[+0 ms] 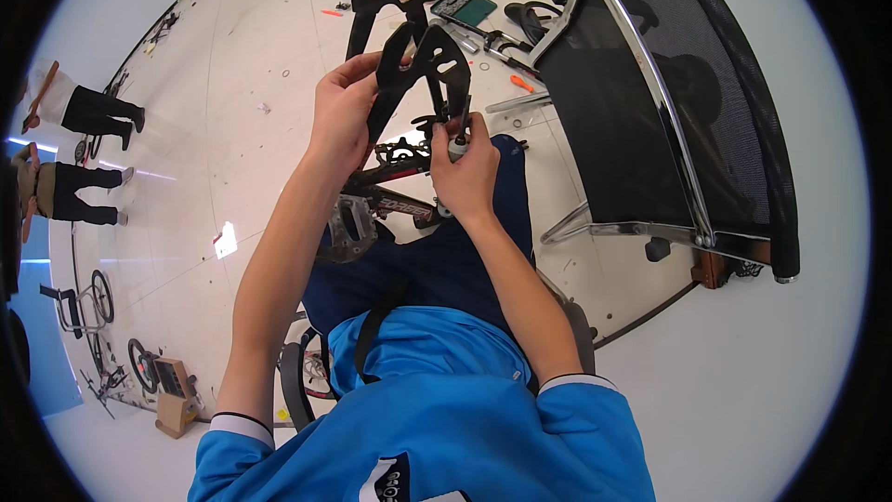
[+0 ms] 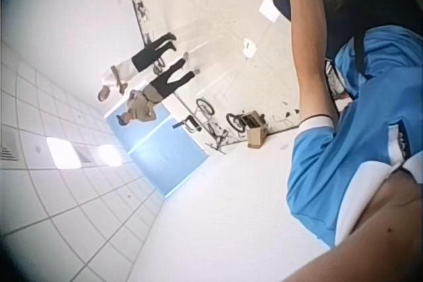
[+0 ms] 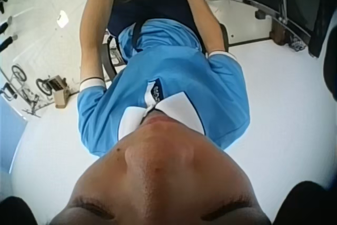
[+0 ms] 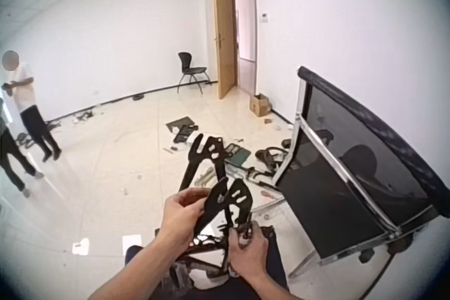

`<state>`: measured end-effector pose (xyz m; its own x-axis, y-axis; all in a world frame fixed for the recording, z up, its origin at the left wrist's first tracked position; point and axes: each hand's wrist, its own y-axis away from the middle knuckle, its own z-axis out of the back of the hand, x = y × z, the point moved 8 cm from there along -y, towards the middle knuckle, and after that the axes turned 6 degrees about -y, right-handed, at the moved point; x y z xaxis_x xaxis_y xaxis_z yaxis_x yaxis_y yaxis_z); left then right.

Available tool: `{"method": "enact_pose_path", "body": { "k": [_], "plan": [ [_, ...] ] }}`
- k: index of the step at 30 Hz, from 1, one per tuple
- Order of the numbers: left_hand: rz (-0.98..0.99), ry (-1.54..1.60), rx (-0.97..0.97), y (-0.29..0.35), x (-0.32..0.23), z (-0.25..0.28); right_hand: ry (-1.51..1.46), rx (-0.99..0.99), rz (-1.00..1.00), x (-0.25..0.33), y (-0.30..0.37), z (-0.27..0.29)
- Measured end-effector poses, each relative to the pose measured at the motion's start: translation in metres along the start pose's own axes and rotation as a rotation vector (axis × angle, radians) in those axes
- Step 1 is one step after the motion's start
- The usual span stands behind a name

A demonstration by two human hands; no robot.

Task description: The person assembles a bicycle frame by attaching the crankset and tightening bolts with a screwdriver. They work on the bottom bracket area, adjusting components and securing parts while seated on a chair in a workshop.

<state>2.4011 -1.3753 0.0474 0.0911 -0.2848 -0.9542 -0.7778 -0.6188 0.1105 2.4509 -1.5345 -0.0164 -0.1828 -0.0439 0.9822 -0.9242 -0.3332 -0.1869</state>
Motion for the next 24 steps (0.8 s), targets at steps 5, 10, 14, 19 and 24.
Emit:
{"method": "enact_pose_path", "body": {
  "k": [5,10,14,19,24],
  "plan": [
    [0.001,-0.004,0.008,0.001,-0.001,0.0,0.054,-0.045,0.109,0.017,0.018,-0.007],
    [0.003,-0.012,0.004,0.0,-0.001,-0.001,0.056,-0.013,0.102,0.001,0.026,-0.025],
    [-0.001,-0.03,-0.007,-0.001,0.002,0.002,0.057,0.014,-0.05,-0.024,0.021,-0.033],
    [-0.001,-0.061,0.008,-0.003,0.004,0.004,0.157,0.136,-0.043,-0.033,0.001,-0.051],
    [-0.009,-0.045,0.003,-0.001,0.0,0.001,0.142,0.253,-0.081,-0.047,-0.019,-0.068]
  ]
}}
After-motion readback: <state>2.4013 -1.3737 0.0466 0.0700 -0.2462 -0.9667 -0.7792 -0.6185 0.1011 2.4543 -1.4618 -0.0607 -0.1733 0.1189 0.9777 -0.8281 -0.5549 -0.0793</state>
